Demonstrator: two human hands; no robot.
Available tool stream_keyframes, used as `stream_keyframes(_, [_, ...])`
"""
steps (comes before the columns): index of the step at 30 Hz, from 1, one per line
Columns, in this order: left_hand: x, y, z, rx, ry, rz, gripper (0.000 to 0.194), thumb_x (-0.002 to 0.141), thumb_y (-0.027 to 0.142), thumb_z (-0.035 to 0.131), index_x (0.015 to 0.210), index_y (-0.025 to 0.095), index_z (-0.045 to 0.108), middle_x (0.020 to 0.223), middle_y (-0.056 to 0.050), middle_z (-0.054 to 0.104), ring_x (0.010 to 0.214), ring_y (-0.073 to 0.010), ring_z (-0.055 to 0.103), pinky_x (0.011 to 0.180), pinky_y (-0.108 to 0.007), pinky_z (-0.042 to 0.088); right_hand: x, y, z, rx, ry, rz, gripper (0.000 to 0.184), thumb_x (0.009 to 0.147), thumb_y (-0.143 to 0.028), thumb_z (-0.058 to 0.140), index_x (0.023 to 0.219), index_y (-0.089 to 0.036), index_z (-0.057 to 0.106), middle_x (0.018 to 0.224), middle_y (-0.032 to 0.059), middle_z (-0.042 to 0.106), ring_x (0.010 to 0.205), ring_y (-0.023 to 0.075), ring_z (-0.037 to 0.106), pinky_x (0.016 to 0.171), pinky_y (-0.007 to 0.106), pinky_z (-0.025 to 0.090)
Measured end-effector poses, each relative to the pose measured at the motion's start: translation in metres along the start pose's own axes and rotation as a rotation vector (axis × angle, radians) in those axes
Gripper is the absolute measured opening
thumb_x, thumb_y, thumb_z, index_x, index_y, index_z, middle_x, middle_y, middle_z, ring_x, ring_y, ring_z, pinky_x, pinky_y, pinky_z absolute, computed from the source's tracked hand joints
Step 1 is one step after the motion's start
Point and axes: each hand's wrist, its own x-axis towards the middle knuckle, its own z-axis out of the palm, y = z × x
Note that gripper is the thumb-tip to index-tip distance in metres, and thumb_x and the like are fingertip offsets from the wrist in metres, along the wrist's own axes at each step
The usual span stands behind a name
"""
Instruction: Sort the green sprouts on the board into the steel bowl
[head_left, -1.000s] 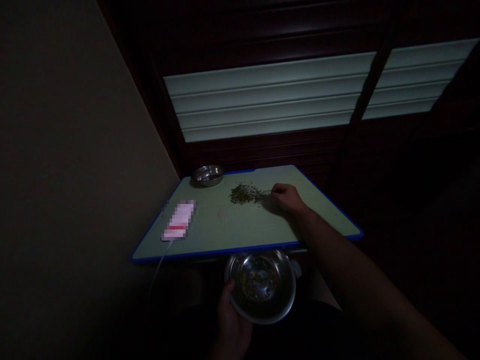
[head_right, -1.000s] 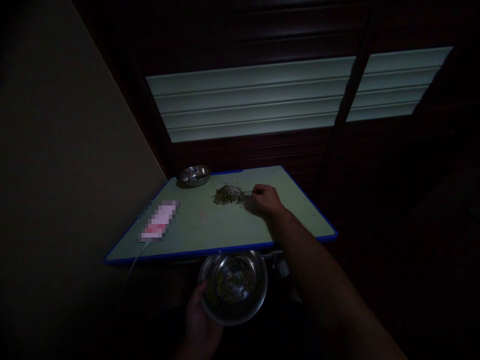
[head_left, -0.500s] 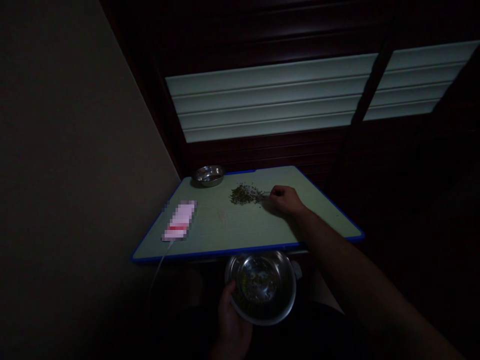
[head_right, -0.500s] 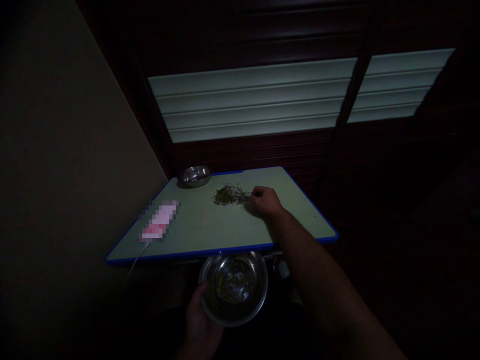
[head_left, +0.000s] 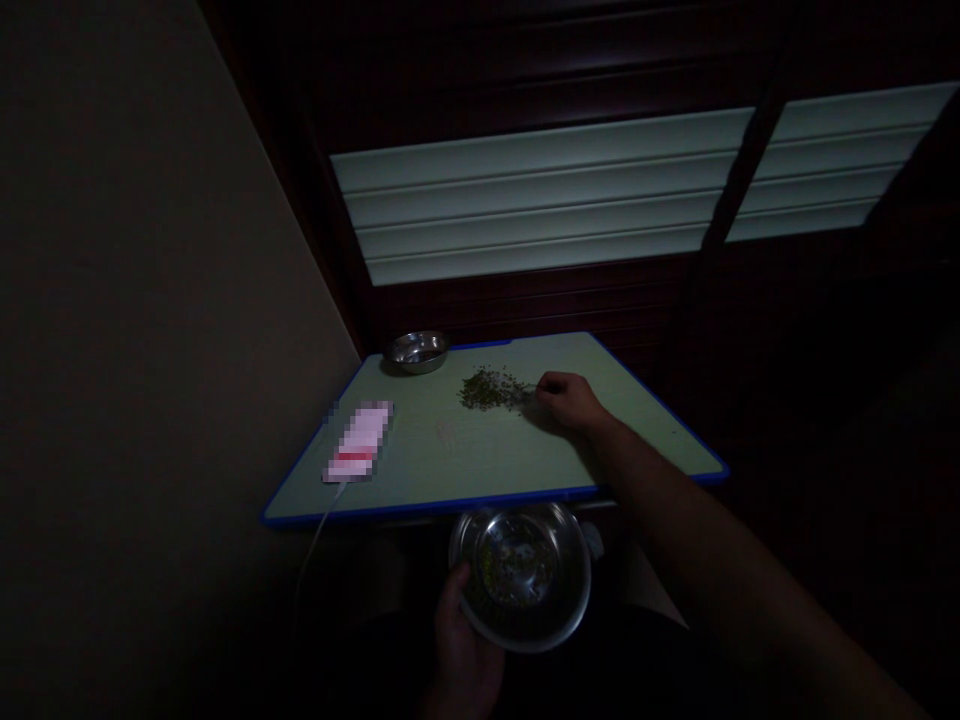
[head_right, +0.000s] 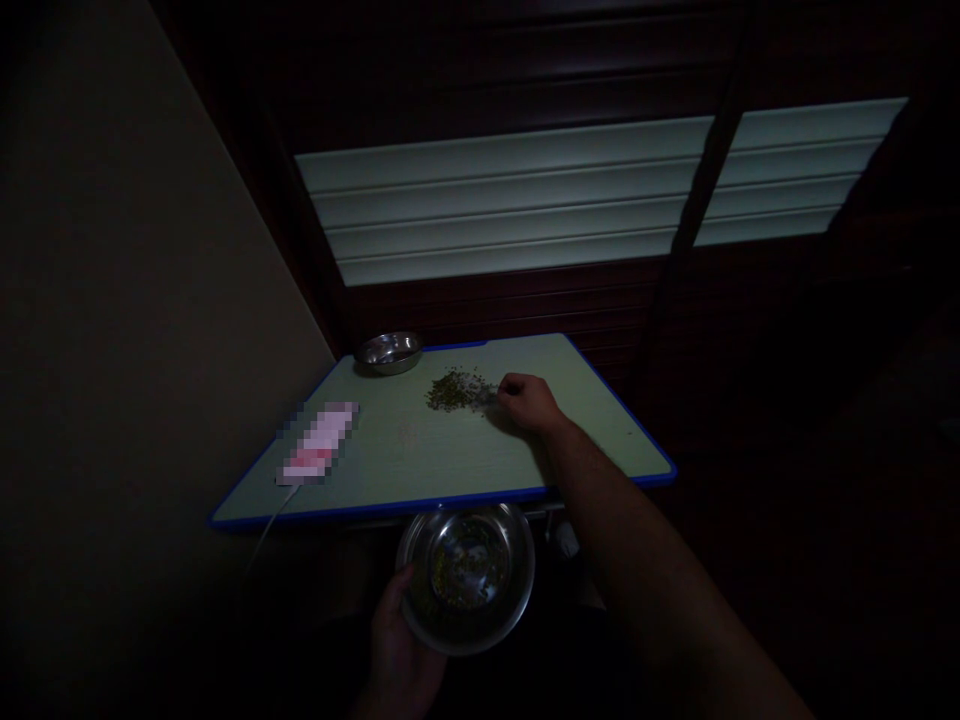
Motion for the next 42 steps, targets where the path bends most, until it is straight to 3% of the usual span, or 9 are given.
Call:
stream_keyframes(6, [-0.0014,0.0007,0.0011,0.025,0.039,-0.008,0.020,0.082,0.023,0.055,0.084,0.014,0.072,0.077,-0.009,0.076,0.079,-0.0220,0.070,0.089,-0.039,0.049,-0.0004,0.0005,0.0012,0.005,-0.019,-0.040,0.015,0.067,-0.028,0.053,0.065,-0.016,0.061,0.060,-0.0010,0.058,0.060,0.0122,0.050,0.060,0.024,0.036])
stream_keyframes(13, [-0.0001,0.0001,-0.0003,0.026,0.025,-0.010,0.026,0.082,0.024,0.054,0.099,0.015,0.072,0.082,-0.009,0.077,0.081,-0.0233,0.070,0.089,-0.041,0.049,0.0007,0.0030,0.0009,-0.045,0.051,-0.026,0.014,0.069,-0.027,0.052,0.067,-0.017,0.062,0.062,-0.0007,0.059,0.061,0.0125,0.051,0.061,0.024,0.037])
stream_keyframes(21, [0.0001,-0.0004,-0.0006,0.003,0.014,0.001,0.035,0.080,0.023,0.056,0.112,0.017,0.068,0.084,-0.008,0.077,0.083,-0.0240,0.070,0.090,-0.040,0.049,-0.0002,0.0010,-0.0002,-0.121,0.039,-0.044,0.013,0.069,-0.025,0.053,0.068,-0.017,0.063,0.063,-0.0003,0.062,0.062,0.0128,0.052,0.060,0.024,0.037])
stream_keyframes(31, [0.0000,0.0003,0.0001,0.028,0.036,0.002,0.020,0.081,0.023,0.055,0.083,0.015,0.073,0.078,-0.009,0.076,0.080,-0.0229,0.070,0.088,-0.039,0.049,-0.0005,0.0001,-0.0005,-0.080,0.006,-0.054,0.013,0.068,-0.026,0.053,0.067,-0.017,0.063,0.062,-0.0004,0.061,0.061,0.0130,0.052,0.061,0.024,0.037])
stream_keyframes(38, [-0.0028,0.0006,0.0029,0.018,0.041,-0.013,0.021,0.081,0.023,0.055,0.086,0.014,0.073,0.081,-0.010,0.076,0.085,-0.0242,0.070,0.088,-0.038,0.050,-0.0015,-0.0022,-0.0007,-0.054,0.004,-0.046,0.014,0.068,-0.026,0.054,0.065,-0.016,0.062,0.061,-0.0009,0.060,0.061,0.0124,0.051,0.060,0.024,0.037])
stream_keyframes(42, [-0.0043,0.0008,0.0035,0.033,0.034,0.006,0.027,0.079,0.024,0.057,0.101,0.015,0.071,0.081,-0.009,0.076,0.083,-0.0244,0.070,0.088,-0.040,0.050,-0.0017,-0.0025,-0.0005,-0.047,-0.002,-0.042,0.012,0.068,-0.025,0.054,0.065,-0.017,0.062,0.060,-0.0007,0.059,0.061,0.0131,0.051,0.060,0.025,0.037])
